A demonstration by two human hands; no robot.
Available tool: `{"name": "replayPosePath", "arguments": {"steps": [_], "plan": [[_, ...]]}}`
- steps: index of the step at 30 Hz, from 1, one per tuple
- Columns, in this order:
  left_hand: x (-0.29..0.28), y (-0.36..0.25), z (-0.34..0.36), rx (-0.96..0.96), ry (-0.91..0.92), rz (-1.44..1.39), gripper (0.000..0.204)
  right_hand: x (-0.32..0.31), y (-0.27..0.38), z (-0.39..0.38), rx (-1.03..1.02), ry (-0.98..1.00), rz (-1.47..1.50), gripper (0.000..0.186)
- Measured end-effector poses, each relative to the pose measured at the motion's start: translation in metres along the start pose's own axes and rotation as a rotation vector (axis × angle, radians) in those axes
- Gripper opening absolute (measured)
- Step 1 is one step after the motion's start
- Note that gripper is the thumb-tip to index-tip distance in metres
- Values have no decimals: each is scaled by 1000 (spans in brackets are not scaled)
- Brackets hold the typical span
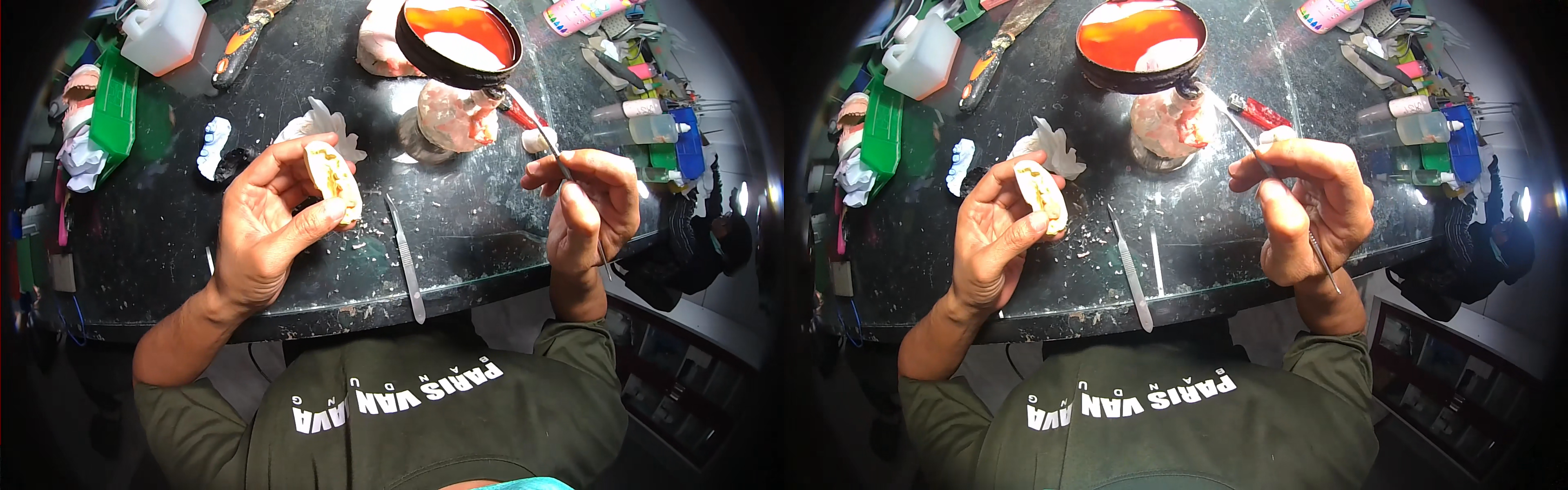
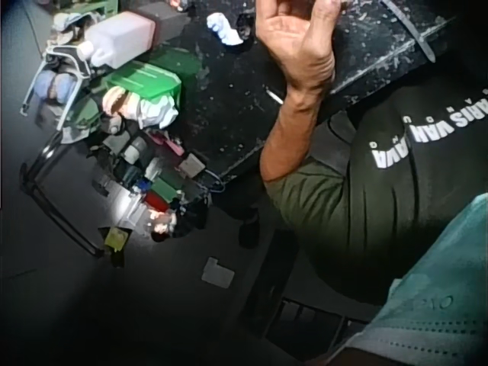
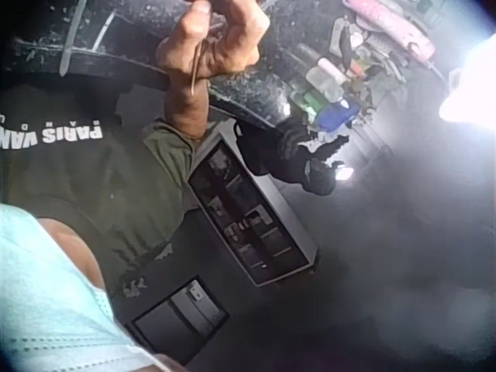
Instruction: The person fits artificial teeth onto a dental model by hand, heats a metal carving tool over a burner, and sculpts the wax base around the teeth using the tool.
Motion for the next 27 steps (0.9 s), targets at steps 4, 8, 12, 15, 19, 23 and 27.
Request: {"name": "replayPosePath", "arguments": {"steps": [4, 8, 12, 15, 19, 23, 27], "plan": [[0, -1, -1, -3, -26, -18, 64, 2, -1, -1, 31, -17, -15, 28], [1, -2, 0, 12, 4, -12, 65, 5, 4, -5, 46, -71, 30, 29], [2, 0, 1, 22, 22, -11, 65, 22, 16, -8, -145, 233, -36, 40], [1, 1, 1, 13, 15, -6, 65, 44, 27, -7, -269, 369, -143, 44], [-2, 5, 0, 5, 15, -19, 62, 53, 27, -12, -334, 410, -178, 45], [-3, 5, -2, -16, 4, -12, 61, 54, 28, -13, -295, 459, -193, 45], [-3, 5, -1, -6, 2, 8, 61, 58, 26, -14, -215, 463, -79, 44]]}}
Point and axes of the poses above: each hand's wrist, its own z-axis towards the middle knuckle, its own x-axis out of the palm, y = z × x, the point moved 5 cm from there along z, towards the middle knuckle, and after that the axes turned 6 degrees about -z, right-handed, at the moved point
